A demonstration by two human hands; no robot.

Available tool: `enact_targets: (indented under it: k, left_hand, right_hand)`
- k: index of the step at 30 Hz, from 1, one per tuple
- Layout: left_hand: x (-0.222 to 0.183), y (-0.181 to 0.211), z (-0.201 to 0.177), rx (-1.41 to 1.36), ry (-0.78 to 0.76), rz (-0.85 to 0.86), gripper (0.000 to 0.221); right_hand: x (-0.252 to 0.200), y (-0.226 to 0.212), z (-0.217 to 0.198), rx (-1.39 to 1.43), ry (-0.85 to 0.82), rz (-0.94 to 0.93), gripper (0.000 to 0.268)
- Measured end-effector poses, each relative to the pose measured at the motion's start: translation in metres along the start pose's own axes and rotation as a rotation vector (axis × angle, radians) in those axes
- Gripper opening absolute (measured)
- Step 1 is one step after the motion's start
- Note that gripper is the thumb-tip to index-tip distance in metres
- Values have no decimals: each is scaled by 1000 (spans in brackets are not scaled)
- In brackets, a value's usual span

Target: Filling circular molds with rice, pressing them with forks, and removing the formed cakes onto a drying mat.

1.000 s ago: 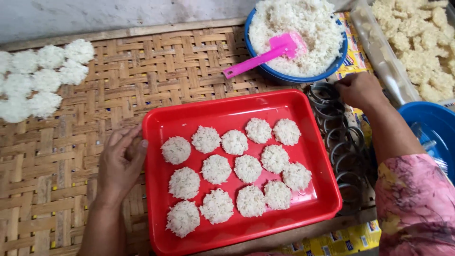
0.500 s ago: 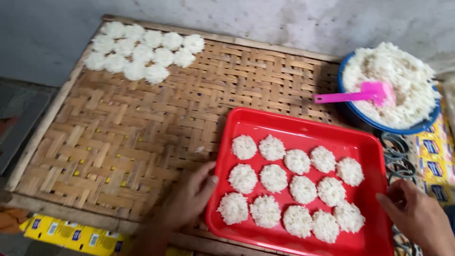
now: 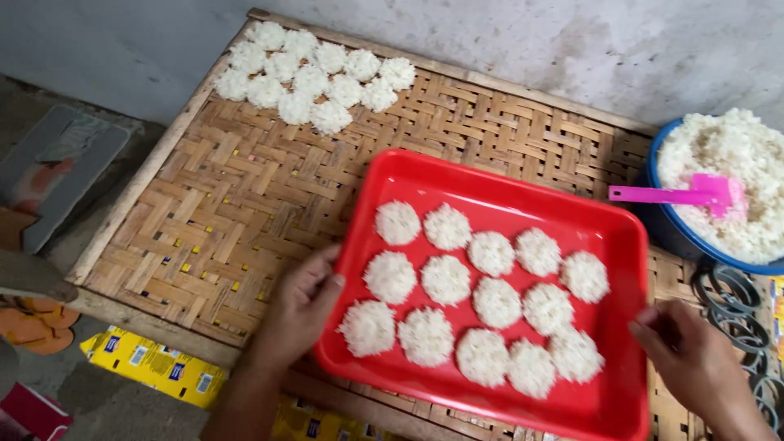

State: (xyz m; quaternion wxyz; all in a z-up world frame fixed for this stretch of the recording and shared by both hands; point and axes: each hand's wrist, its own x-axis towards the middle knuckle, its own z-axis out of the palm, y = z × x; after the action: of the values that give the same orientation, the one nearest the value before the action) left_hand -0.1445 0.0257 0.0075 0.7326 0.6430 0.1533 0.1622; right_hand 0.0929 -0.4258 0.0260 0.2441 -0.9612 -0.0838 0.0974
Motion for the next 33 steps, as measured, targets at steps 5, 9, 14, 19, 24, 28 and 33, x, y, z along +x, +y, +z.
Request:
enact_targets:
  k: [5,9,14,19,24,28,33]
  left_hand:
    - [4,0,-42,-5,103,-13,45]
    - [6,-24,-67,-66,148,-40,46]
    - [15,-25,-71,-49,117,-43,49]
    - [25,-26,-68,-61,39,21,48]
    - [26,-28,-69,130,47,45,48]
    - [9,-15,-77,150,89,60,50]
    - [-23,7,-86,456,281,114,47]
  right_hand:
    - [31,-85,20,-196,-120,-88,14]
    - [55,-114,26,-358,-232,-123,20]
    - [62,-190,5,-1028,-153,-280,27]
    - [55,-304,53,-320,-243,-758,27]
    - [83,-344,113,-559,-576,-961,59]
    - [121,-322,152,-724,-572,-987,70]
    - [130,-328,160,-800,-545,-1095,52]
